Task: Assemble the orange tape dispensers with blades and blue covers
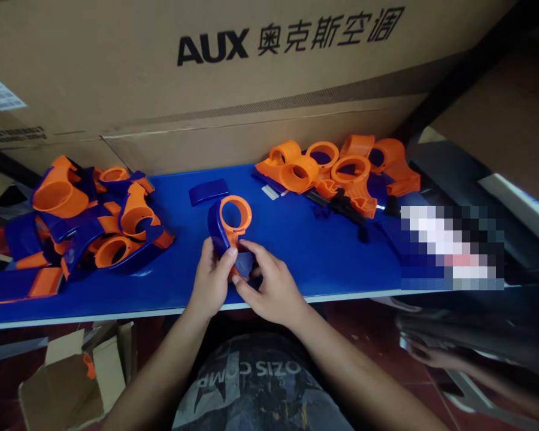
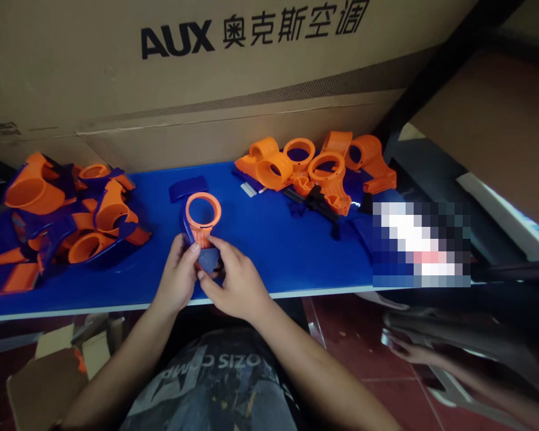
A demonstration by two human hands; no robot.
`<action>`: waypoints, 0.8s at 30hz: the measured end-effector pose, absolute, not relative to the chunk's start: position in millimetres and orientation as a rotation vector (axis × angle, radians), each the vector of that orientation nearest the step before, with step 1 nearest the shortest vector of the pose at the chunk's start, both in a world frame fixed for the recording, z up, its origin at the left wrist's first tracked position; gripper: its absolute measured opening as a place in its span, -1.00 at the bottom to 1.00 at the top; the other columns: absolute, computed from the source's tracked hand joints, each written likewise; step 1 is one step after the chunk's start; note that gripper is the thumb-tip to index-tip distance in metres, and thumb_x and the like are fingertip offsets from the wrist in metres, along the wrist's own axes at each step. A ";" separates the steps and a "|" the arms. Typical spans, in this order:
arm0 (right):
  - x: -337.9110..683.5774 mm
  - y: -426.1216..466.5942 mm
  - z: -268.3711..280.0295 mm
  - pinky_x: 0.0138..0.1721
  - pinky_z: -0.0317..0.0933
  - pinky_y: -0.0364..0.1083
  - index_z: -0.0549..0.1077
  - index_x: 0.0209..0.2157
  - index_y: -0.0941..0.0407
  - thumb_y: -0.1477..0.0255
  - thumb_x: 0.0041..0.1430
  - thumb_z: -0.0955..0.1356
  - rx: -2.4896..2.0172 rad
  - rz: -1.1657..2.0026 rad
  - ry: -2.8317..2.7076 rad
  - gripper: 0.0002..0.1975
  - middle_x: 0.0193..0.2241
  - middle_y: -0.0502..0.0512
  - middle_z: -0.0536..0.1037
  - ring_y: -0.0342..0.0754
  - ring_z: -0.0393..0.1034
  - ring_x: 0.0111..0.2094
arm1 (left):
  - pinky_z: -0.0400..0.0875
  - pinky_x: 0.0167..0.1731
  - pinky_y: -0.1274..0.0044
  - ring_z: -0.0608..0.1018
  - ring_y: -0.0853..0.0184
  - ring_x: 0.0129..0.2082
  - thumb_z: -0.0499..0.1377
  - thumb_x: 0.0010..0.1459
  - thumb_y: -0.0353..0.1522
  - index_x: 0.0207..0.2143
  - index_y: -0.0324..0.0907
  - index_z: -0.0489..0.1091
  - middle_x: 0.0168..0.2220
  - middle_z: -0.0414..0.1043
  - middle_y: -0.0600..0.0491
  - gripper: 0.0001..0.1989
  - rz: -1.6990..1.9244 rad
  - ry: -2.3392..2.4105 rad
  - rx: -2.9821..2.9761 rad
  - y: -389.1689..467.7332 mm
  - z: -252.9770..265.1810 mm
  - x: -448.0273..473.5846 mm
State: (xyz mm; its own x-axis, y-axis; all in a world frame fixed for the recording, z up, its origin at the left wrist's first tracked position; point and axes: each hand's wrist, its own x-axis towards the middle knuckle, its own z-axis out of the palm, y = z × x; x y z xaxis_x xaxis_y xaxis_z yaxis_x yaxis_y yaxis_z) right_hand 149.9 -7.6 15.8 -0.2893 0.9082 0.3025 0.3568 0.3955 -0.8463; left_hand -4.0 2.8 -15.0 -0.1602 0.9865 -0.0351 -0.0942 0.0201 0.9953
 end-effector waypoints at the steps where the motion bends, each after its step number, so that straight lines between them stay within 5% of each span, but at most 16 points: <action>1: 150.0 -7.5 15.8 -0.31 0.54 -0.04 0.27 0.27 0.04 0.46 0.21 0.42 -1.094 0.847 -1.837 -0.40 0.06 0.22 0.58 -0.08 0.55 -0.34 | 0.55 -0.20 0.42 0.59 0.26 -0.20 0.29 0.23 -0.03 -0.04 -0.08 0.40 -0.14 0.55 0.02 -0.59 1.353 1.274 1.044 3.0 -15.1 -3.9; 24: 148.5 -7.7 14.2 -0.33 0.54 -0.04 0.27 0.29 0.03 0.43 0.23 0.41 -1.121 0.816 -1.855 -0.39 0.10 0.22 0.58 0.00 0.61 -0.22 | 0.55 -0.31 0.47 0.57 0.30 -0.30 0.32 0.18 -0.02 -0.13 -0.09 0.38 -0.24 0.52 0.07 -0.59 1.341 1.267 1.015 4.3 -10.0 -2.1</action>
